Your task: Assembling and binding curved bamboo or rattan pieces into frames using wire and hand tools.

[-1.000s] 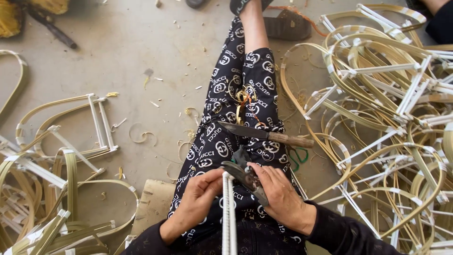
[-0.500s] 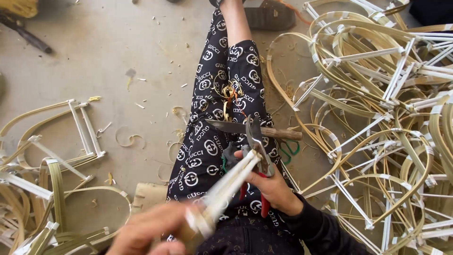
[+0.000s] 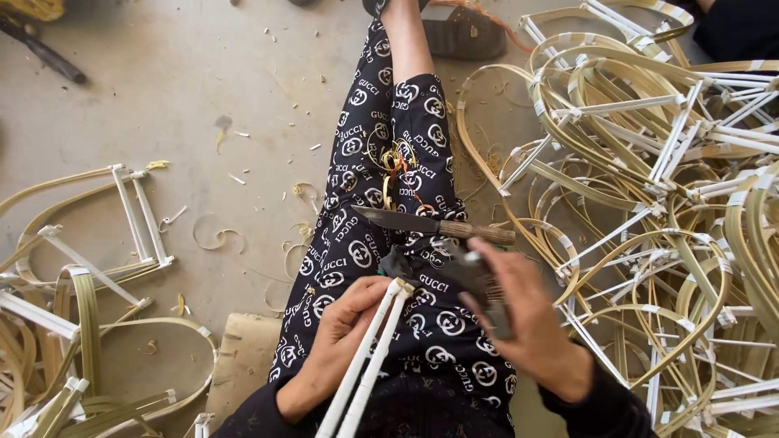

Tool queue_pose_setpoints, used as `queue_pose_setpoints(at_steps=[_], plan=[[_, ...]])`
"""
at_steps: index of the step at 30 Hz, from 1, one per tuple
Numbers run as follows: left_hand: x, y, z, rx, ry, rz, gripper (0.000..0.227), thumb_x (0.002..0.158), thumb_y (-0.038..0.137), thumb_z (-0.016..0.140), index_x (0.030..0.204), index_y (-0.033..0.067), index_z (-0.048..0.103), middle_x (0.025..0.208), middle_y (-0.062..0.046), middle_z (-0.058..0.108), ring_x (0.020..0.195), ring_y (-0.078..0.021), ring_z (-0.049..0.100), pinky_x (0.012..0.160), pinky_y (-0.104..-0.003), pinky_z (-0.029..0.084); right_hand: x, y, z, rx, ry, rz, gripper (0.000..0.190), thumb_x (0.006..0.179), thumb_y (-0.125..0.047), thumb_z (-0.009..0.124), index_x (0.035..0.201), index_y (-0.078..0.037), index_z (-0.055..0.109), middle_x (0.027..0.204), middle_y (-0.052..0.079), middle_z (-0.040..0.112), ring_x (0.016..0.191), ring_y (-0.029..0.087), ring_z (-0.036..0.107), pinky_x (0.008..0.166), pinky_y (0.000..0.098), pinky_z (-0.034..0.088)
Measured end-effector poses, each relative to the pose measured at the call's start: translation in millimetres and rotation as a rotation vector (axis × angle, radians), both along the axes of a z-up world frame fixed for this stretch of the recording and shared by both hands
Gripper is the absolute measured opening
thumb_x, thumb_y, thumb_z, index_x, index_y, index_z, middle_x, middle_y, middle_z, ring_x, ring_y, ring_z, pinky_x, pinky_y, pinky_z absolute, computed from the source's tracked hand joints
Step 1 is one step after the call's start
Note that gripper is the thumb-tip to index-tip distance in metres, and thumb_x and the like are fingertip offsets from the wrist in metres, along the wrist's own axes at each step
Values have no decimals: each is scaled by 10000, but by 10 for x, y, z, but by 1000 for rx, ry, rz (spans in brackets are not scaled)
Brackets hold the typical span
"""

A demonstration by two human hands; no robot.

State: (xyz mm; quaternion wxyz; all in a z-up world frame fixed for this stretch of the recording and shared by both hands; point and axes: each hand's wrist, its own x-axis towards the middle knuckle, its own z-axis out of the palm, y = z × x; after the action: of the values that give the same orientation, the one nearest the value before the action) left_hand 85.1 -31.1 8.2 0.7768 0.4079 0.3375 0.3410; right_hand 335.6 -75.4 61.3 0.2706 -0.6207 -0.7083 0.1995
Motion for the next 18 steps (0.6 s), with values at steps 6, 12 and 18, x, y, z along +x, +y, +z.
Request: queue_pose_setpoints(at_steps=[6, 12, 18], plan=[[-154, -102, -60, 34, 130, -25, 288, 1019, 71, 569, 1245, -17, 725, 814, 12, 721, 662, -42, 592, 594, -196, 504, 28, -226, 100, 200, 299, -361, 531, 983, -60, 631, 1470, -73, 418, 1230, 145, 606, 1080, 283, 554, 899, 399, 482], [-175, -284, -360, -3, 255, -60, 276, 1013, 86, 622, 1217, -26, 772, 704, 18, 591, 598, -48, 465, 518, -197, 370, -297, -264, -356, -164, 65, 189, 716, 794, 40, 625, 1467, 41, 382, 1185, 180, 597, 1117, 330, 589, 982, 448, 438], [-275, -155, -88, 11, 250, -102, 310, 1000, 87, 590, 1263, -15, 719, 750, 35, 662, 629, -37, 552, 572, -194, 479, -248, -265, -280, -604, 222, -60, 697, 930, -98, 617, 1585, -95, 379, 1235, 126, 614, 1051, 290, 592, 953, 386, 528]])
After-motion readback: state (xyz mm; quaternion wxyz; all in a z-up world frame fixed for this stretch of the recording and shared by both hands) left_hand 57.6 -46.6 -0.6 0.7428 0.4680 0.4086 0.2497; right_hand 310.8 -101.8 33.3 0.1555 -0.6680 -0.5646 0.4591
